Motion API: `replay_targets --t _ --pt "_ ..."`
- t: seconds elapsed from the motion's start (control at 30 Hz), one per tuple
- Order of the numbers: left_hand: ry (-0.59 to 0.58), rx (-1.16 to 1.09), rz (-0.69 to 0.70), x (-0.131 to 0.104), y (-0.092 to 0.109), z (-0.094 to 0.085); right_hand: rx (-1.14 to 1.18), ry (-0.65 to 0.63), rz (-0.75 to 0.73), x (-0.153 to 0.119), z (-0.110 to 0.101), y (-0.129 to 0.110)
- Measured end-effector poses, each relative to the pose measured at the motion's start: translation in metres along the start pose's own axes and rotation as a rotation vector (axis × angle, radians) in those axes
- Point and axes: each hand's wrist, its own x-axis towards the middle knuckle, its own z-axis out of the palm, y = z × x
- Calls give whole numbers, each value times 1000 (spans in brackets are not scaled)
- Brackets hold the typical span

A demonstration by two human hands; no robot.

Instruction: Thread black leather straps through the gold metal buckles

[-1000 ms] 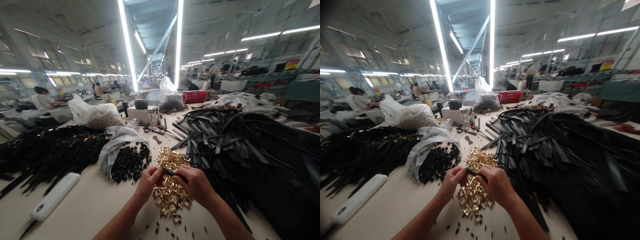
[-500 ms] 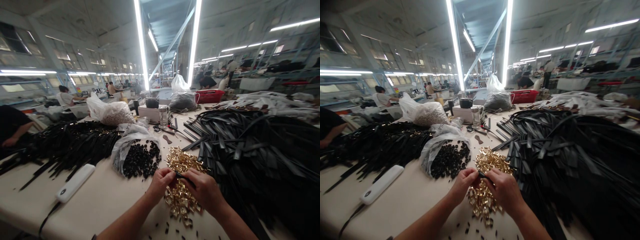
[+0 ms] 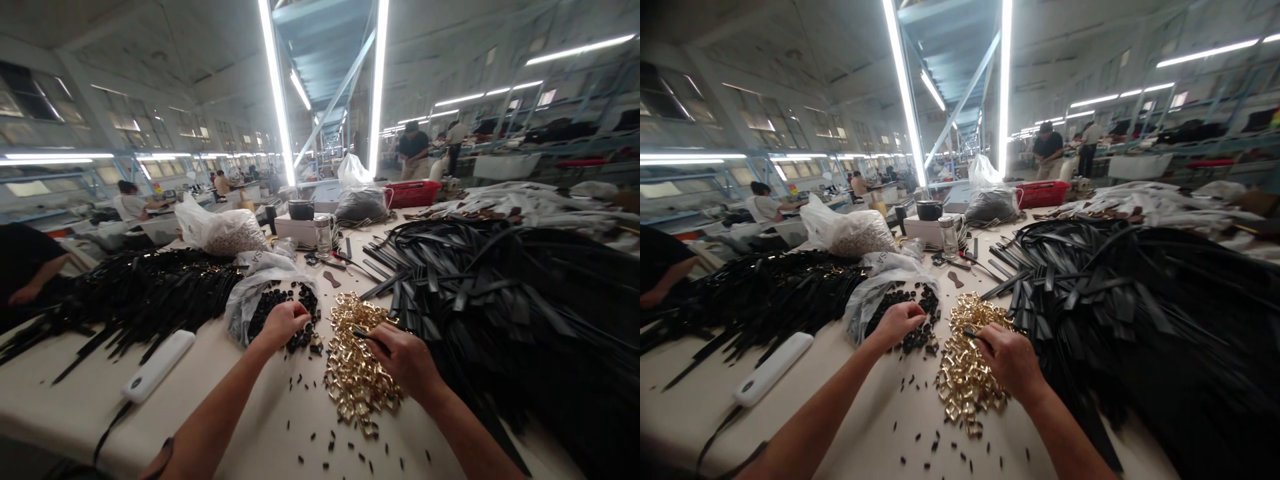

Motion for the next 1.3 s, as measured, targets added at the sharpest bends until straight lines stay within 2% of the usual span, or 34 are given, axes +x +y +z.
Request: replay_targets --t 0.2,0.37,0.47,0.63,0.73,0.8,0.93,1.0,1.1,1.3 --pt "-143 141 1 16 -4 15 -5 30 12 0 2 3" --pt "-198 148 -6 20 -4 18 -1 29 6 0 5 5" --pt "-192 136 -24 17 -3 16 -3 15 4 0 5 2" --pt "-96 35 -55 10 4 13 -1 16 20 0 4 -2" --pt "-86 -87 -78 1 15 17 12 16 23 1 4 -4" --pt "-127 -254 -91 -7 26 25 10 19 19 0 5 -6" --pt "-285 -970 -172 -26 47 45 24 30 12 -2 5 -9" --pt "-335 -1217 -215 -33 54 53 27 34 8 -2 5 -11" --pt "-360 -1379 -251 -38 60 60 14 35 5 -2 6 -13" --pt "-318 -1491 -317 -35 58 68 -39 6 -13 -2 6 -15"
